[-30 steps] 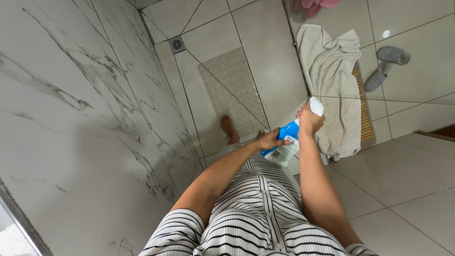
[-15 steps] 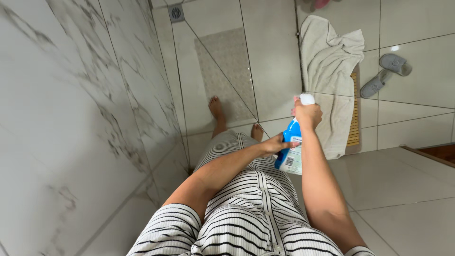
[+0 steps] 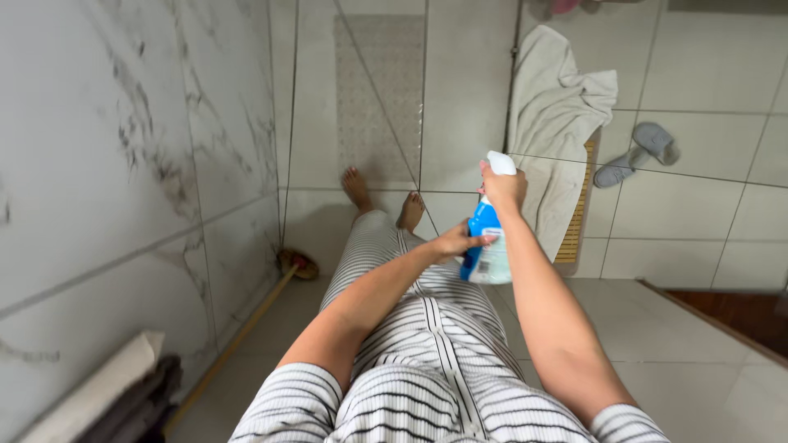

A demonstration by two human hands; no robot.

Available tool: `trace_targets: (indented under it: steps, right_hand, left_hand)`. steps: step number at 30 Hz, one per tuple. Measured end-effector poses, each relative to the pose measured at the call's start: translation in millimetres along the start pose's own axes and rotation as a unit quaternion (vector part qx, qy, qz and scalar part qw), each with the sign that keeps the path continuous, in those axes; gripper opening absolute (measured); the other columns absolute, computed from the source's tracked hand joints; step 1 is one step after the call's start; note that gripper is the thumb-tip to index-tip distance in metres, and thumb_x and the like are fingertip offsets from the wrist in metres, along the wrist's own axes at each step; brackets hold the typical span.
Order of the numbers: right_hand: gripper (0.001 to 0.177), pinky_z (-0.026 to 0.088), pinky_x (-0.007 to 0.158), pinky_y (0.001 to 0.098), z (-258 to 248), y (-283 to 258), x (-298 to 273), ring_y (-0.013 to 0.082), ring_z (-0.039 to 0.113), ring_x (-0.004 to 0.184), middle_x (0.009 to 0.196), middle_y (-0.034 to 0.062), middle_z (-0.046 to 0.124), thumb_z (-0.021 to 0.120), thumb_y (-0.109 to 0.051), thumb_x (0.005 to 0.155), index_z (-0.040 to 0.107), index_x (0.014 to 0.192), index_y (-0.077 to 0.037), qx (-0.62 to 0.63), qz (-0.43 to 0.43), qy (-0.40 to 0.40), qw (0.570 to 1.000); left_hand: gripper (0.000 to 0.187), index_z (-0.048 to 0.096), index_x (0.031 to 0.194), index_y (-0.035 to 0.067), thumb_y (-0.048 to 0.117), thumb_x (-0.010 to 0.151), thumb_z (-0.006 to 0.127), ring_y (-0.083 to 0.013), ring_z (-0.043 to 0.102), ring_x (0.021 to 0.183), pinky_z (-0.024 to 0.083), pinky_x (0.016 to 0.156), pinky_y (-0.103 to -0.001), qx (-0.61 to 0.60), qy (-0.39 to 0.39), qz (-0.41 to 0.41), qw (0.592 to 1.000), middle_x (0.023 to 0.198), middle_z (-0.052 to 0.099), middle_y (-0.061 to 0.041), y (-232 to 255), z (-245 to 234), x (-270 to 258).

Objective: The person organizes toiletries in a shower caddy, wipes a window sill with a cloth, and sprays a cleaning solution on the shower floor.

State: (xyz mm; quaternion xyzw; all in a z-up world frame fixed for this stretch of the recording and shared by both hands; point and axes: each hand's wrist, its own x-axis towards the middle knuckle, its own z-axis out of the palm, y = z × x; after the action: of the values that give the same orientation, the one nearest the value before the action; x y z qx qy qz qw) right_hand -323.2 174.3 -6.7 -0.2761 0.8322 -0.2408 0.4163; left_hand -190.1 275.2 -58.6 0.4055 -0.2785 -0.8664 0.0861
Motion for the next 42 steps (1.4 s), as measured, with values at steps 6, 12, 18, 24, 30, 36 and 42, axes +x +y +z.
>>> trace_targets:
  steps: [6,12,18,24,30,36,42]
  right_hand:
    - [0.025,0.061,0.067,0.0321,59.5,-21.3,-21.9,0.0191,0.079,0.066,0.073,0.0066,0.079,0.082,-0.030,0.088,0.080,0.086,-0.005,-0.040,-0.104,-0.042,0.993]
    - [0.024,0.061,0.050,0.0356,101.1,-79.8,-8.8,0.0244,0.075,0.058,0.067,0.0108,0.072,0.082,-0.022,0.084,0.073,0.079,0.000,0.071,-0.093,0.052,0.992]
    - [0.047,0.061,0.076,0.0431,151.0,-88.0,-29.2,0.0283,0.079,0.075,0.077,0.0151,0.079,0.084,-0.046,0.082,0.077,0.085,0.000,-0.176,-0.160,-0.043,0.970]
    - [0.061,0.056,0.087,0.0551,212.9,-62.7,-82.5,0.0498,0.070,0.098,0.105,0.0309,0.072,0.092,-0.046,0.066,0.073,0.097,0.003,-0.312,-0.283,-0.029,0.907]
    - [0.040,0.063,0.071,0.0397,230.0,-154.4,-119.6,0.0266,0.081,0.070,0.075,0.0135,0.079,0.083,-0.033,0.081,0.075,0.088,0.006,-0.098,-0.307,-0.085,0.943]
    - [0.024,0.062,0.063,0.0335,246.4,-135.8,-177.8,0.0183,0.078,0.063,0.074,0.0122,0.079,0.076,-0.021,0.087,0.077,0.084,0.002,-0.180,-0.319,-0.301,0.880]
    - [0.031,0.064,0.062,0.0383,261.2,-73.9,-214.9,0.0228,0.078,0.062,0.072,0.0131,0.076,0.084,-0.027,0.083,0.075,0.087,0.002,-0.281,-0.296,-0.294,0.864]
  left_hand:
    - [0.094,0.032,0.157,0.004,0.046,0.087,0.080,-0.0267,0.059,0.131,0.049,0.108,-0.050,-0.049,0.091,0.046,0.994,0.142,0.061,-0.015,-27.2,-33.0,-23.3]
    - [0.077,0.053,0.143,-0.003,0.048,0.091,0.080,-0.0216,0.068,0.110,0.054,0.101,-0.039,0.018,0.236,0.202,0.950,0.119,0.072,-0.014,12.9,-77.7,-27.5]
    - [0.072,0.050,0.144,0.002,0.046,0.093,0.075,-0.0190,0.067,0.110,0.054,0.099,-0.038,-0.057,0.262,0.237,0.934,0.122,0.071,-0.012,-8.5,-73.5,-65.2]
    - [0.069,0.054,0.146,0.000,0.042,0.096,0.075,-0.0222,0.069,0.118,0.053,0.104,-0.039,-0.161,0.278,0.231,0.919,0.133,0.071,-0.016,-47.0,-79.3,-105.4]
    - [0.075,0.043,0.150,0.002,0.043,0.095,0.073,-0.0259,0.070,0.118,0.055,0.103,-0.041,-0.129,0.363,0.279,0.880,0.132,0.069,-0.018,4.5,-133.5,-125.0]
    - [0.078,0.042,0.147,0.000,0.044,0.092,0.077,-0.0315,0.065,0.124,0.052,0.105,-0.047,-0.244,0.342,0.272,0.866,0.133,0.066,-0.021,-28.4,-107.8,-134.9]
    - [0.080,0.038,0.146,0.007,0.043,0.089,0.080,-0.0245,0.059,0.132,0.045,0.113,-0.045,-0.363,0.350,0.266,0.821,0.140,0.061,-0.014,-86.1,-76.8,-143.5]
